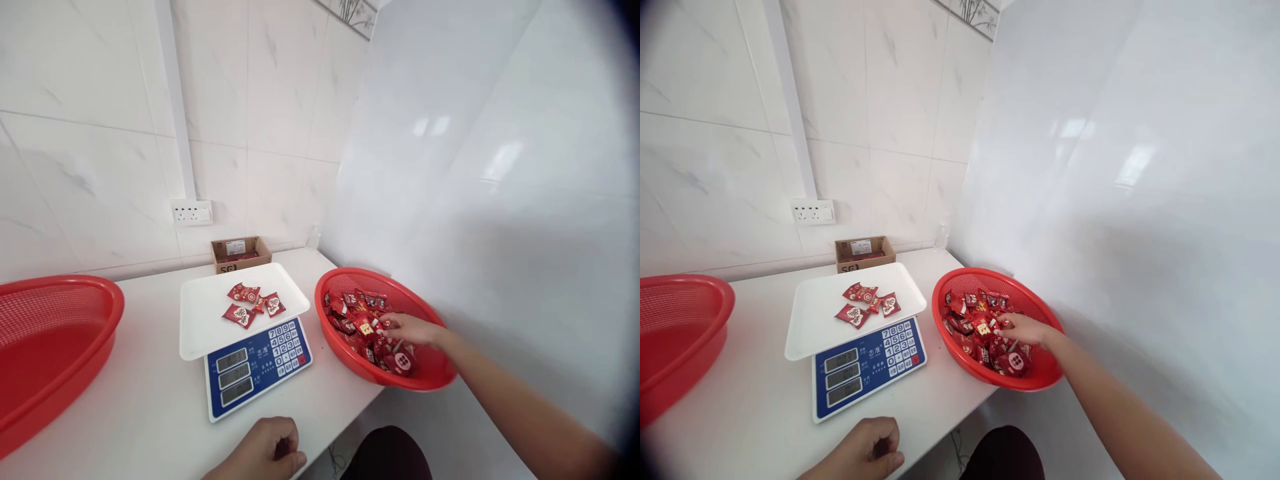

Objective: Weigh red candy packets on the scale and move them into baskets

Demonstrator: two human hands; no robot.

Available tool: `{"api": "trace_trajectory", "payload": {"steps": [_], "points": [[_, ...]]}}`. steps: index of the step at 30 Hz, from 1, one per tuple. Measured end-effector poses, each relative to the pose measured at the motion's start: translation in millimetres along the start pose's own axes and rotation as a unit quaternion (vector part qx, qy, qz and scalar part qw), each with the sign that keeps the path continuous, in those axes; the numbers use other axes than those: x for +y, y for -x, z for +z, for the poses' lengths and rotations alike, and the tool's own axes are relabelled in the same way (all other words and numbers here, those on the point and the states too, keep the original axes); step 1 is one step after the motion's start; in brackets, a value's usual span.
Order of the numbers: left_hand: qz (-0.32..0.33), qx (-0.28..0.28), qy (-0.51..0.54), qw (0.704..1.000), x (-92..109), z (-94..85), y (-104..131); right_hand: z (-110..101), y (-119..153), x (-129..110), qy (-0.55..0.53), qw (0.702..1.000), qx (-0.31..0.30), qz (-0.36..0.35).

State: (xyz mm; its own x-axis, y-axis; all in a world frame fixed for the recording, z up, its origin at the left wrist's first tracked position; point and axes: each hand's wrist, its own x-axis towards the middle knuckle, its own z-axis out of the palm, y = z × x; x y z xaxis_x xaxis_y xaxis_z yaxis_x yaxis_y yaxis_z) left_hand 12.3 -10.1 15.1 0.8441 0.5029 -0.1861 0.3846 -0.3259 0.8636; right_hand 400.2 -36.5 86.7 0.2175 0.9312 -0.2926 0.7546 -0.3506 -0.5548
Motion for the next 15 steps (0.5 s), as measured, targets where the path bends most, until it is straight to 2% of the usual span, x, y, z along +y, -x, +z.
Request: {"api": "trace_trajectory", "payload": {"steps": [3,5,10,15], "points": [[-0.011,-0.007,0.007,1.0,1,-0.4,-1,-6,4,1,-0.074,0.996,0.019,0.056],[-0.011,-0.009,0.01,1.0,2,-0.7,0,-6,7,2,-0.096,0.993,0.009,0.068],[-0.005,-0.012,0.009,1.0,0,-0.1,1,4,8,-1,0.022,0.999,-0.027,0.016],[0.0,-0.005,0.0,1.0,-3,0.9,1,3,3,-8,0.041,0.999,0.015,0.009]]}}
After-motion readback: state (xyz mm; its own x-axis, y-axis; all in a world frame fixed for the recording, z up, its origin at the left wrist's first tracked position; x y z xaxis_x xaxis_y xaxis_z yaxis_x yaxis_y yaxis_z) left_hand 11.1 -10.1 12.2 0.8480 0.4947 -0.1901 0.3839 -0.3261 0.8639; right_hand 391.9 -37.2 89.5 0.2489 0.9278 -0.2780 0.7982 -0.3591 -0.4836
